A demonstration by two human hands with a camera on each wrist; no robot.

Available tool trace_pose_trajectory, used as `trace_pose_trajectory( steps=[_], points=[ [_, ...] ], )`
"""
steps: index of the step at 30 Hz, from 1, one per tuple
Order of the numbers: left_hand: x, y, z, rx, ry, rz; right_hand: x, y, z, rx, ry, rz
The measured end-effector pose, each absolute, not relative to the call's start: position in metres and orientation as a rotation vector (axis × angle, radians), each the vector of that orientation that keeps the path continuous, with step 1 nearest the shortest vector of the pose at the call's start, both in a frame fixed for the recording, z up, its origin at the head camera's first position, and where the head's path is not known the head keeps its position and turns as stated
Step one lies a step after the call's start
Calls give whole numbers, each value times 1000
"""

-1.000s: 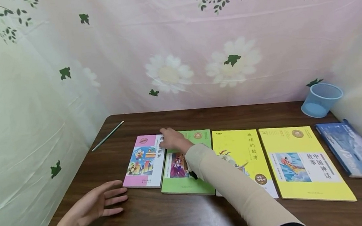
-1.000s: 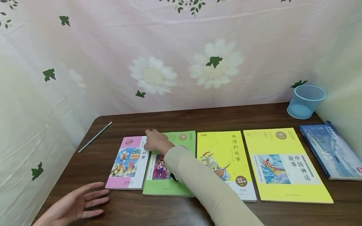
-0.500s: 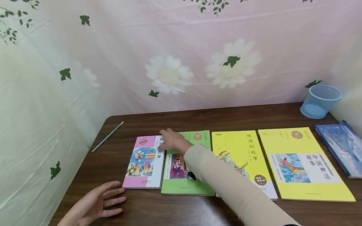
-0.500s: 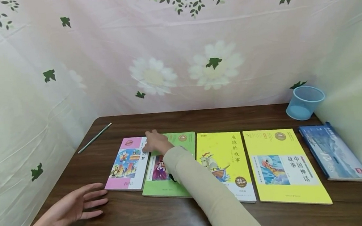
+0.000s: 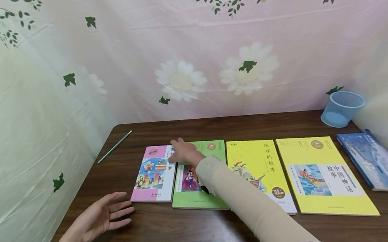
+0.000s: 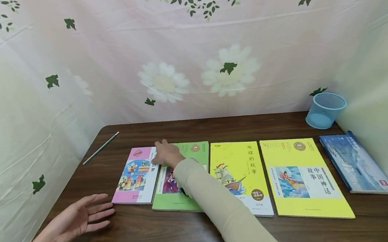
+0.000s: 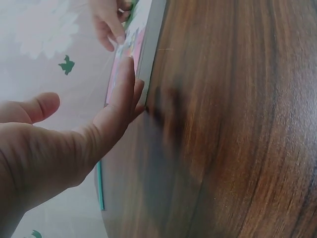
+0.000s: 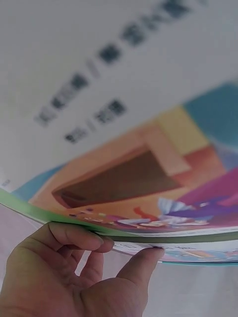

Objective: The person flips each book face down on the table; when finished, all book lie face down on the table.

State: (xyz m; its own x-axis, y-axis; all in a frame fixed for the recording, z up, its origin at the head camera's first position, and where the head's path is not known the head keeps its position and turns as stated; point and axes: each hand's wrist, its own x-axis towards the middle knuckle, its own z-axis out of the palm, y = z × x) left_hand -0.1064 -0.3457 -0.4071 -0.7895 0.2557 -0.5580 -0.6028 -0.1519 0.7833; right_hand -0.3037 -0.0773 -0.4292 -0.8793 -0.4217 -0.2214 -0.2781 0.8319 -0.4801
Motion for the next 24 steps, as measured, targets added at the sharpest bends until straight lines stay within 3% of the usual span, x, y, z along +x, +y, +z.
trace_pose_trajectory(
  steps=[24],
  points=[
    [-110, -363, -415, -341, 1109, 2195, -302, -80, -432, -547, 2718, -569]
  ],
)
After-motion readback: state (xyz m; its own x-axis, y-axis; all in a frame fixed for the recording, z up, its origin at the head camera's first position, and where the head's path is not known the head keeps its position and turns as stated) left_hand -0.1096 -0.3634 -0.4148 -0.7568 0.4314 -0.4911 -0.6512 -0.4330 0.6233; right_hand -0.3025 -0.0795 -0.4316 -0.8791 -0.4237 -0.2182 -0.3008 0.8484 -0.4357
